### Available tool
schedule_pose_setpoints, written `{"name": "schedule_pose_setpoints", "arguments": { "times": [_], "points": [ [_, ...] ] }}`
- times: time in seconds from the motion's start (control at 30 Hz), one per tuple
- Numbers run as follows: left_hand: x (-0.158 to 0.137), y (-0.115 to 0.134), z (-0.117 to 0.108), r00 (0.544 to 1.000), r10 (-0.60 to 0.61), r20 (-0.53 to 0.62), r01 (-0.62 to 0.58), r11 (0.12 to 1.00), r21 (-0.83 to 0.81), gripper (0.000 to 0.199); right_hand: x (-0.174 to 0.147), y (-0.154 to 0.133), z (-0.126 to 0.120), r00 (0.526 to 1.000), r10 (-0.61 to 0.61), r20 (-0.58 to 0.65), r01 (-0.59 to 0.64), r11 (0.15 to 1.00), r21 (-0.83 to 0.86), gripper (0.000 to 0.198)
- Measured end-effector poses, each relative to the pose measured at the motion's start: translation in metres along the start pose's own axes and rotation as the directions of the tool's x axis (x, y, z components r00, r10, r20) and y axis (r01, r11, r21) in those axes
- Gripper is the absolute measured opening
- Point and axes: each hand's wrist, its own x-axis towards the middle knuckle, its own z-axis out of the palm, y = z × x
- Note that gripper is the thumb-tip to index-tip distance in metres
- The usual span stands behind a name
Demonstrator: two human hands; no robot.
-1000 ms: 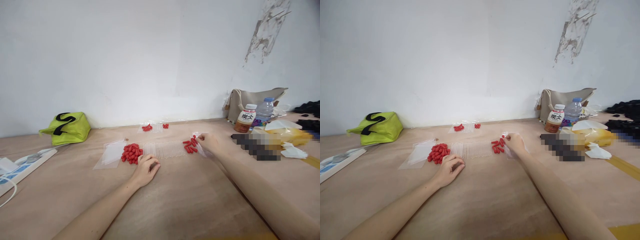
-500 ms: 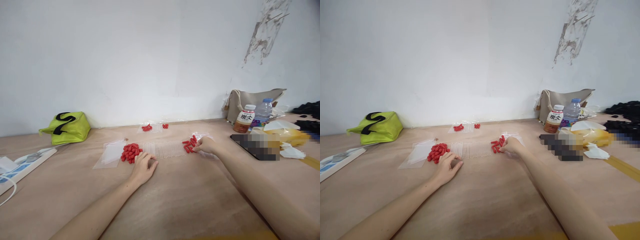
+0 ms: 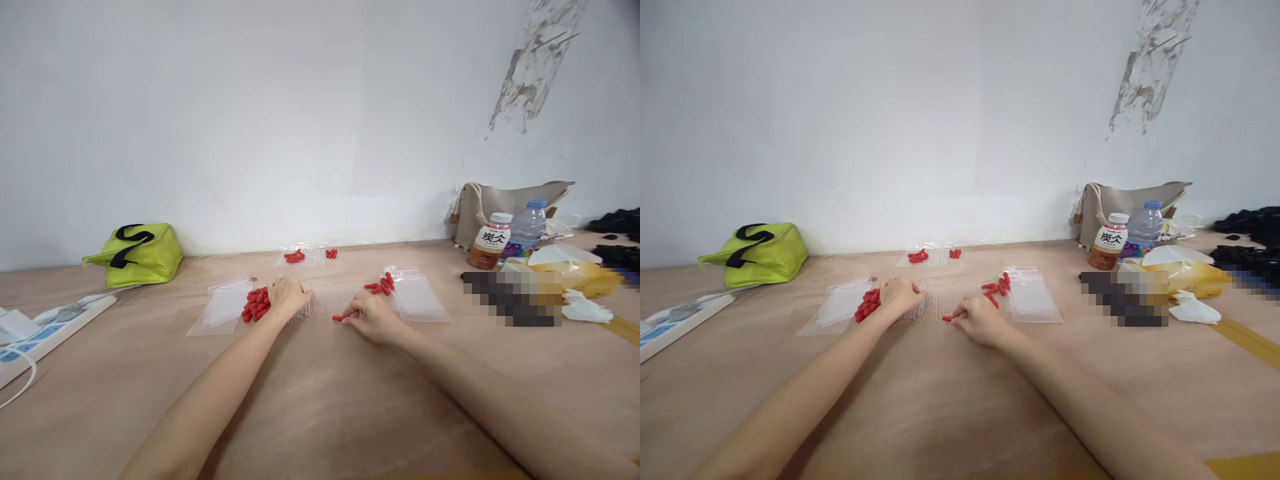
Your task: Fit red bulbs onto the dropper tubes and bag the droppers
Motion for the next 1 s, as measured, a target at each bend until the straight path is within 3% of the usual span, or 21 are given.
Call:
{"name": "schedule_pose_setpoints", "arguments": {
  "times": [0.1, 0.23, 0.5, 0.7, 0.83, 1.0],
  "points": [
    [0.001, 0.007, 0.006, 1.0, -0.022, 0.019, 0.021, 0.999, 0.035, 0.031, -0.01, -0.008, 0.014, 0.997, -0.077, -0.012, 0.076, 0.996, -0.044, 0.007],
    [0.001, 0.012, 0.006, 0.998, -0.044, 0.044, 0.041, 0.997, 0.065, 0.029, -0.018, -0.007, 0.022, 0.994, -0.077, -0.08, 0.074, 0.996, -0.044, 0.009],
    [0.001, 0.021, 0.001, 0.995, -0.056, 0.084, 0.051, 0.997, 0.054, 0.02, -0.016, -0.006, 0.025, 0.995, -0.082, -0.054, 0.081, 0.996, -0.035, 0.008],
    [0.001, 0.029, 0.003, 0.996, -0.019, 0.082, 0.016, 0.999, 0.038, 0.017, -0.015, -0.006, 0.026, 0.982, -0.188, -0.017, 0.185, 0.977, -0.105, 0.015],
    [-0.004, 0.034, -0.009, 0.995, 0.061, 0.084, -0.06, 0.998, -0.009, 0.02, -0.016, -0.006, 0.025, 0.981, -0.181, -0.067, 0.175, 0.98, -0.094, 0.016],
    [-0.038, 0.018, -0.031, 0.952, 0.307, 0.022, -0.302, 0.945, -0.124, 0.022, -0.017, -0.007, 0.023, 0.977, -0.127, -0.169, 0.139, 0.988, 0.065, 0.017]
  ]
}}
